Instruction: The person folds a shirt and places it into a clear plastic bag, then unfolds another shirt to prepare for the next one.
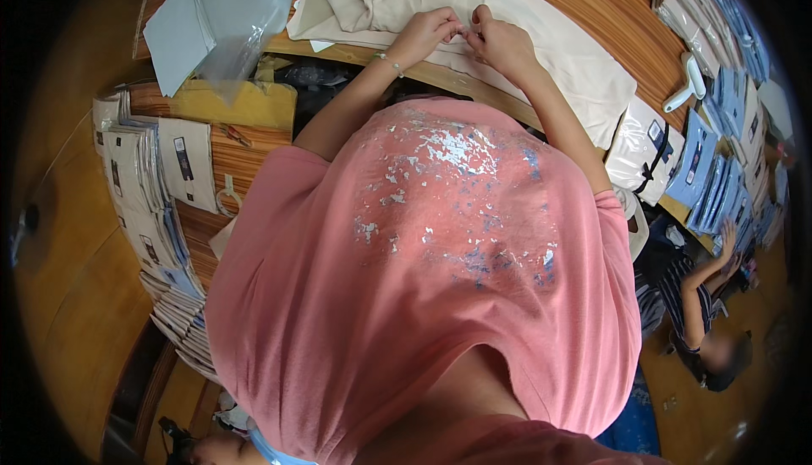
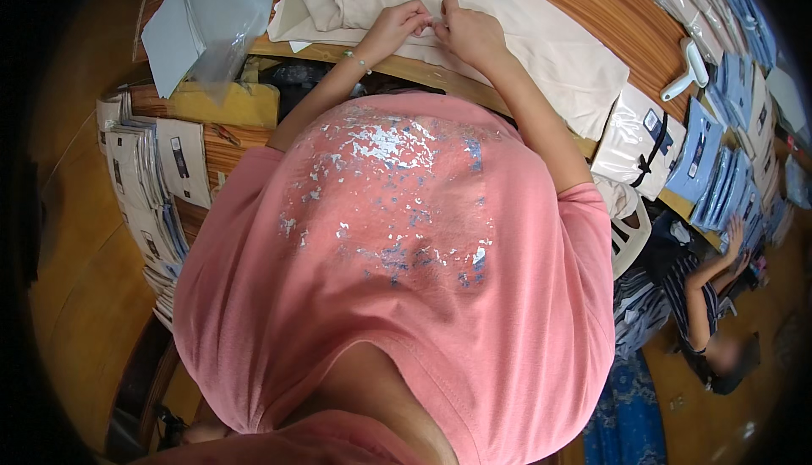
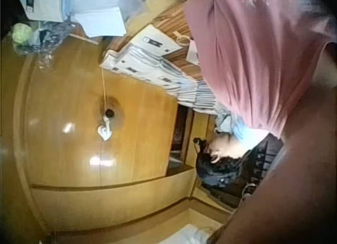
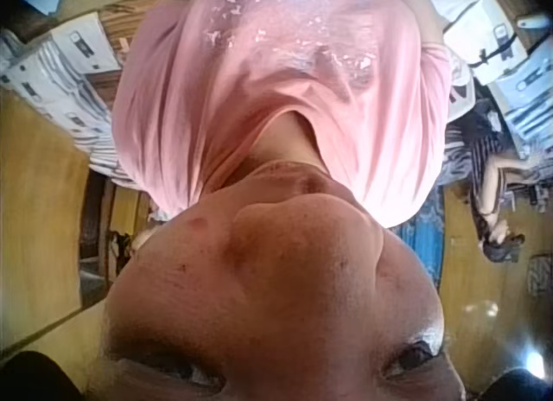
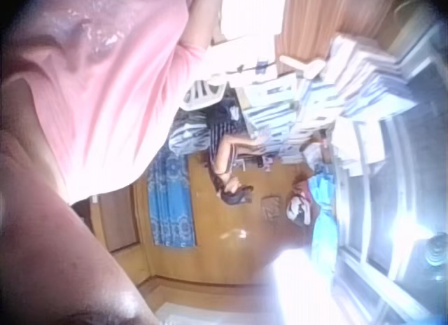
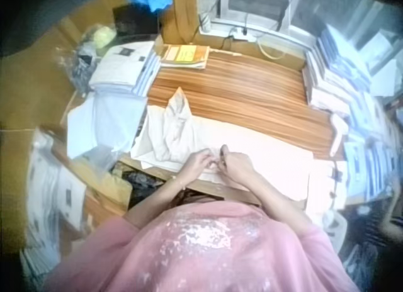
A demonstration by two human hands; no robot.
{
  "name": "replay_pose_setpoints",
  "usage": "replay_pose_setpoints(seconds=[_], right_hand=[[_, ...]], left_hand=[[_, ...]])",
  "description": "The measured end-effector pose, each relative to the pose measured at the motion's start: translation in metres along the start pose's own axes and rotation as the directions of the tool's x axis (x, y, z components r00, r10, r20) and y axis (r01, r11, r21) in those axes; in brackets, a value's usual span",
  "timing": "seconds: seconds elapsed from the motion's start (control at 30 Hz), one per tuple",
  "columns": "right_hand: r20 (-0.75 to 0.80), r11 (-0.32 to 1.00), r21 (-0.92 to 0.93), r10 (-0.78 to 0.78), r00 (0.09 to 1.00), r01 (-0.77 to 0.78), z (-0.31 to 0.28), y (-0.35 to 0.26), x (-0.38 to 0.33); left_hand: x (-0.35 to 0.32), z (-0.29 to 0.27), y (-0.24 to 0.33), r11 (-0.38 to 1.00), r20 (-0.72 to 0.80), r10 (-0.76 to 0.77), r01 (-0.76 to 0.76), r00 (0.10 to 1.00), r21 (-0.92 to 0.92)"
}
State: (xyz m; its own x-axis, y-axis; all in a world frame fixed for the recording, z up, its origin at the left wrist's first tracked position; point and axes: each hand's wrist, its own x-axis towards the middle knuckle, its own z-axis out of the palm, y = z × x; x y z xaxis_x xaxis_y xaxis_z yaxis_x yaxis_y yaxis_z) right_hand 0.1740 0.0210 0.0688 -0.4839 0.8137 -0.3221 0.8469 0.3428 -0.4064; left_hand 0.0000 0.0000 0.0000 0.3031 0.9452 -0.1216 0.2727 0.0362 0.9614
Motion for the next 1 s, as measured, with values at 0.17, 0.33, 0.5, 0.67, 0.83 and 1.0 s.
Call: replay_pose_setpoints(seconds=[0.17, 0.33, 0.5, 0.67, 0.83, 1.0], right_hand=[[0.004, 1.0, -0.031, -0.002, 1.0, 0.003, 0.002, -0.004, 0.005], [-0.02, 0.997, -0.069, -0.033, 0.999, 0.032, 0.0, -0.006, 0.003], [-0.047, 0.993, -0.099, -0.062, 0.997, 0.057, 0.001, -0.005, 0.004], [-0.066, 0.988, -0.129, -0.092, 0.994, 0.083, -0.001, -0.008, 0.003], [-0.077, 0.996, -0.07, -0.054, 0.996, 0.049, -0.004, 0.0, -0.001], [-0.371, 0.953, 0.253, 0.256, 0.892, -0.168, -0.033, 0.13, -0.014]], left_hand=[[0.001, -0.006, -0.001, 0.999, 0.015, 0.01, -0.011, 1.0, 0.05], [0.0, -0.003, 0.002, 0.999, 0.01, 0.015, -0.016, 1.0, 0.036], [0.002, -0.003, 0.002, 0.996, 0.03, 0.011, -0.014, 0.999, 0.083], [0.004, 0.0, -0.002, 0.998, 0.003, 0.052, -0.052, 0.999, -0.025], [0.001, -0.002, 0.0, 0.998, -0.07, -0.011, 0.007, 0.998, -0.06], [-0.027, -0.046, 0.032, 0.981, 0.29, 0.082, -0.128, 0.954, 0.145]])
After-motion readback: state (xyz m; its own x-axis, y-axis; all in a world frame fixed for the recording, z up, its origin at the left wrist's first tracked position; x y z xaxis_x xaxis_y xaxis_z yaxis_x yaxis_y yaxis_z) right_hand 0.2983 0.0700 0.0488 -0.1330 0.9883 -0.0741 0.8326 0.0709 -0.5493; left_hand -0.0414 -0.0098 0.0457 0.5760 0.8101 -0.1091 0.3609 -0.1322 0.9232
